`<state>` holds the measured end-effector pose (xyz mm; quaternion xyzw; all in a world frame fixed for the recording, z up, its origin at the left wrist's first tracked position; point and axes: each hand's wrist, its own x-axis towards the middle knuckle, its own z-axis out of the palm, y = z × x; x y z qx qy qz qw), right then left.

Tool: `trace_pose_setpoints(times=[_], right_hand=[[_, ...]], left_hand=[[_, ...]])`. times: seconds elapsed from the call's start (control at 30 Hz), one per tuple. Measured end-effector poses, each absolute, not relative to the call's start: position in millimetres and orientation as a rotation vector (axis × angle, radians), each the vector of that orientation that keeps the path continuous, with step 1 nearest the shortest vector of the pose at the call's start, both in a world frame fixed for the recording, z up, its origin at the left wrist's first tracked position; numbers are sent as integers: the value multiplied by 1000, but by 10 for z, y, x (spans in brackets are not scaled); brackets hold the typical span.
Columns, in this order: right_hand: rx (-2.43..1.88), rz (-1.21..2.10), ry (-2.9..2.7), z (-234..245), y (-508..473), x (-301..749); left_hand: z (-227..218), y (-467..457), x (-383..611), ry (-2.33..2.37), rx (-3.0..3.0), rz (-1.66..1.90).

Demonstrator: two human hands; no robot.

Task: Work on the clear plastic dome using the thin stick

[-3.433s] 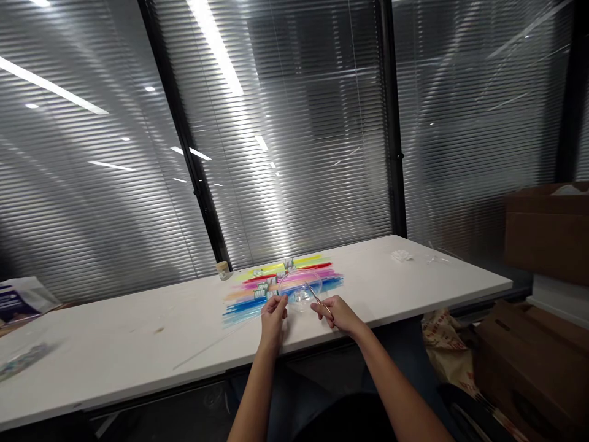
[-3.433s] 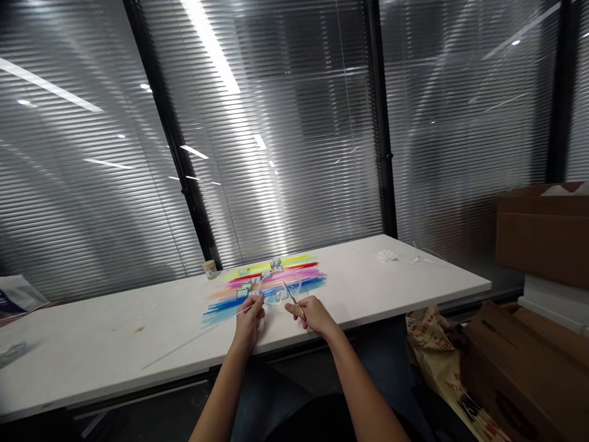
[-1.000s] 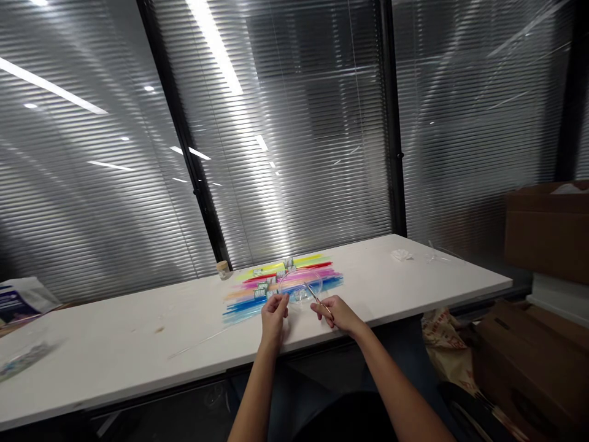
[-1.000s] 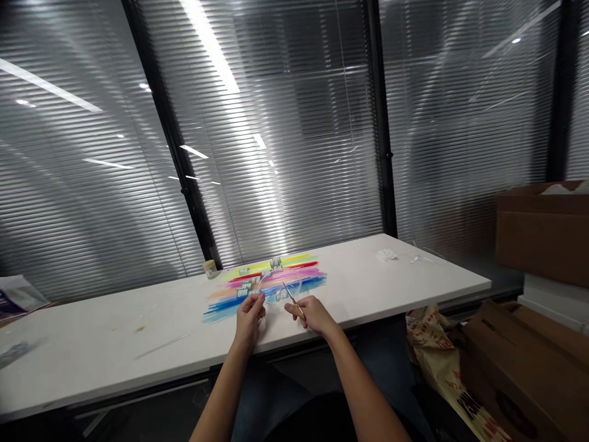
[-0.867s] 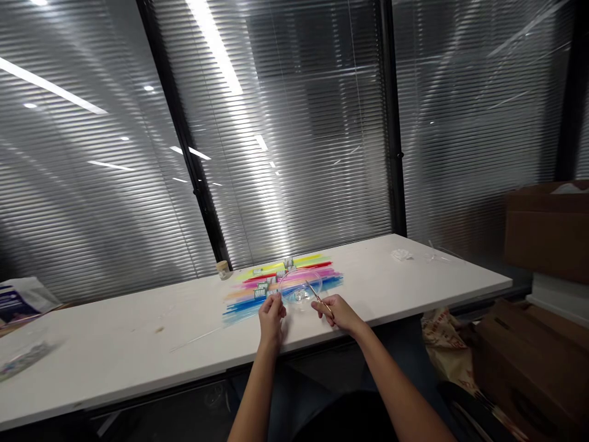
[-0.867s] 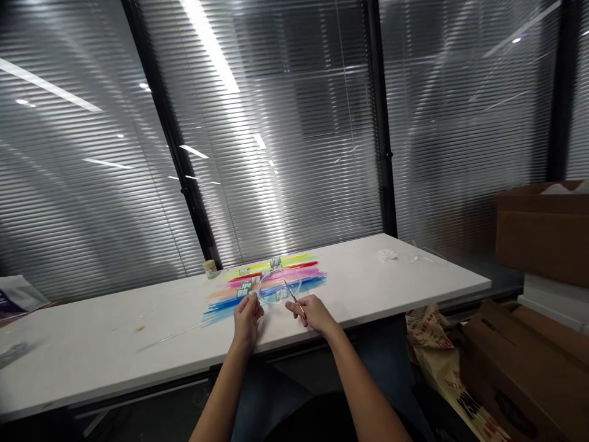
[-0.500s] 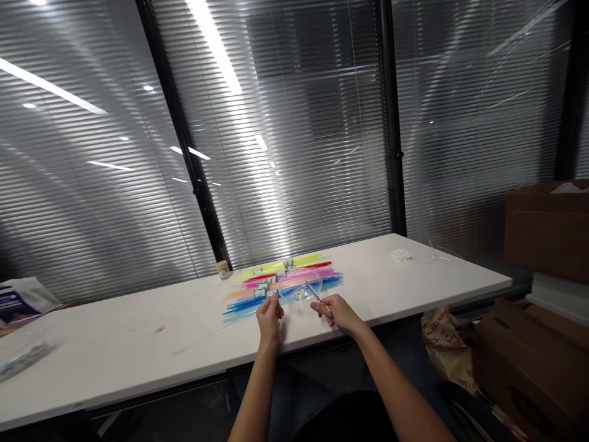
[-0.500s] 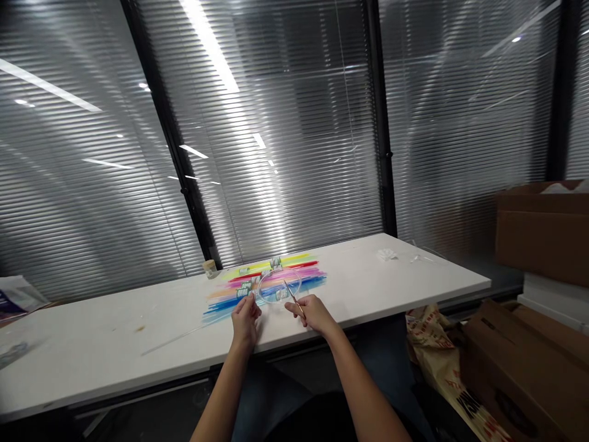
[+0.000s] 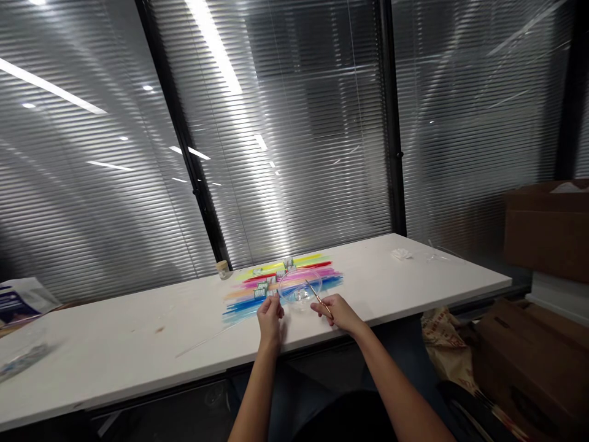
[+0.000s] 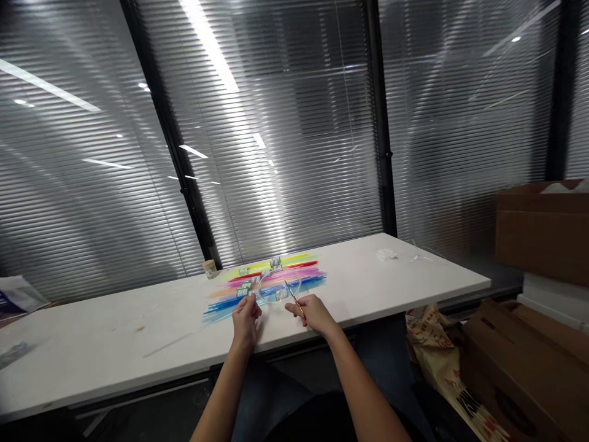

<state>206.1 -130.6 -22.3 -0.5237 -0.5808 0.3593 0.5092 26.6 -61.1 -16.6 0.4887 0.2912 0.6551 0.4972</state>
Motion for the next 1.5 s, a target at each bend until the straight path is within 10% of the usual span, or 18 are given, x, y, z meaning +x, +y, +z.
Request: trace_pose_setpoints(times=[1.5], right_hand=[[-1146, 966, -1347, -233, -1299, 2068]], left_hand=[[-159, -601, 258, 640, 1144, 1520]])
